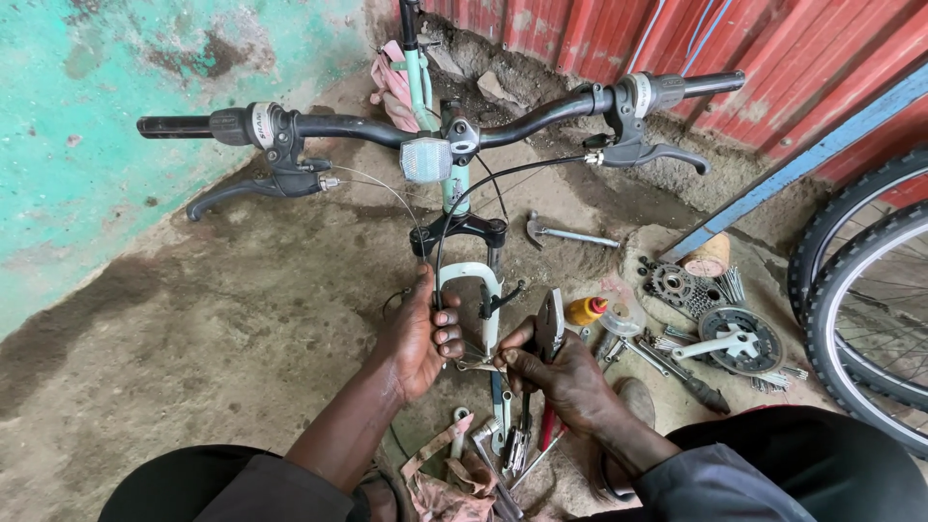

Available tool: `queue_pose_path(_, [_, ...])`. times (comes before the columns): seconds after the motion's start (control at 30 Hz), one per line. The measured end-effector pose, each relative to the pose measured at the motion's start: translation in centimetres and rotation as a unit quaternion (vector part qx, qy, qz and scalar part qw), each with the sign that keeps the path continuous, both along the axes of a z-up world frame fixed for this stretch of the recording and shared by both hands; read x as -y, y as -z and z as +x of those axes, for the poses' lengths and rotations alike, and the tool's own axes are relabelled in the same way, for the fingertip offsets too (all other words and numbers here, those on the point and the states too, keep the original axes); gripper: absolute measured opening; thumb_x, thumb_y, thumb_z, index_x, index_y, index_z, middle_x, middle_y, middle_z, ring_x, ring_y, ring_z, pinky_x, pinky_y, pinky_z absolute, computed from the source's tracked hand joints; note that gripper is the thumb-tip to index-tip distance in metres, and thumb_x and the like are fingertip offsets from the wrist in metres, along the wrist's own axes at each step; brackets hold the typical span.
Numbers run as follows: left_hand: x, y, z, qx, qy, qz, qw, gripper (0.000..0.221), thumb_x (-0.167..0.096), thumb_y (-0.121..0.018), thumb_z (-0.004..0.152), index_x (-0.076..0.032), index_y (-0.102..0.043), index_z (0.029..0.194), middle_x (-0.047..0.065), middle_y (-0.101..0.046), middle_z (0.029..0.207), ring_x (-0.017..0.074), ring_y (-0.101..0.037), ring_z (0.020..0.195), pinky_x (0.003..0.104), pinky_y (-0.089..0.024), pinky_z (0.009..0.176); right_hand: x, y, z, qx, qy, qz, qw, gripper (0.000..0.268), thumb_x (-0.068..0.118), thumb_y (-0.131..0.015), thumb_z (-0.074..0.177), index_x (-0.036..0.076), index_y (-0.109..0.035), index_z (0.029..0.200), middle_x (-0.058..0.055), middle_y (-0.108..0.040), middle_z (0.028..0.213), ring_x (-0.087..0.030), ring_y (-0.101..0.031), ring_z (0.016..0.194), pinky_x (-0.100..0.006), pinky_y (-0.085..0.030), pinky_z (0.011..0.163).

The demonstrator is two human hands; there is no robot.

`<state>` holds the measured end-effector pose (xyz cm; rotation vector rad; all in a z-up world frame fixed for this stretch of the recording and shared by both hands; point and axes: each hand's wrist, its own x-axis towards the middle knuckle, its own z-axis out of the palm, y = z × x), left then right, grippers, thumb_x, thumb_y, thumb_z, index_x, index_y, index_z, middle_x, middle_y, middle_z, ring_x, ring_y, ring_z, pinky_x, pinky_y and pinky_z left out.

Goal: Adjusting and securing the front brake cable of a bicycle using pliers and a multi-tool

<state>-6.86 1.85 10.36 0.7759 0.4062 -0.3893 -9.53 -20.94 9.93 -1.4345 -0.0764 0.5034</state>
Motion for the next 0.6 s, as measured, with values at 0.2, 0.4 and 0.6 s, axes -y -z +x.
queue_pose_path(0.2, [1.3, -0.5, -0.5, -0.018, 0.007, 0.096, 0.995, 0.054, -0.063, -0.051, 0.099, -0.009, -0.053, 0.096, -0.003, -0.038, 0.072, 0.0098, -0.036, 0.059, 0.027, -0.033, 0.05, -0.6, -0.1, -0.5, 0.079, 0.019, -0.121, 0.989, 0.012, 0.013, -0.068, 0.093, 0.007, -0.069, 0.104, -0.01, -0.073, 0.078, -0.02, -0.076, 0.067, -0.039, -0.069, 0.067])
queue_pose_path(0.4, [1.8, -1.0, -0.6, -0.014, -0.009, 0.107, 0.994, 0.049, -0.055, -0.055, 0.1, -0.006, -0.05, 0.1, 0.001, -0.036, 0.08, 0.0105, -0.033, 0.065, 0.027, -0.03, 0.053, -1.3, -1.1, -0.7, -0.014, 0.102, -0.16, 0.982, 0.013, 0.009, -0.069, 0.094, 0.004, -0.07, 0.105, -0.011, -0.072, 0.074, -0.02, -0.068, 0.064, -0.034, -0.06, 0.061])
queue_pose_path(0.6, [1.1, 1.1, -0.3, 0.009, -0.037, -0.018, 0.999, 0.044, -0.052, -0.05, 0.107, -0.01, -0.055, 0.094, -0.006, -0.039, 0.067, 0.0063, -0.033, 0.054, 0.026, -0.031, 0.049, -0.1, -0.4, -0.1, -0.008, 0.032, 0.101, 0.994, 0.056, -0.003, -0.071, 0.085, 0.003, -0.057, 0.139, -0.013, -0.07, 0.094, -0.024, -0.069, 0.069, -0.034, -0.06, 0.057])
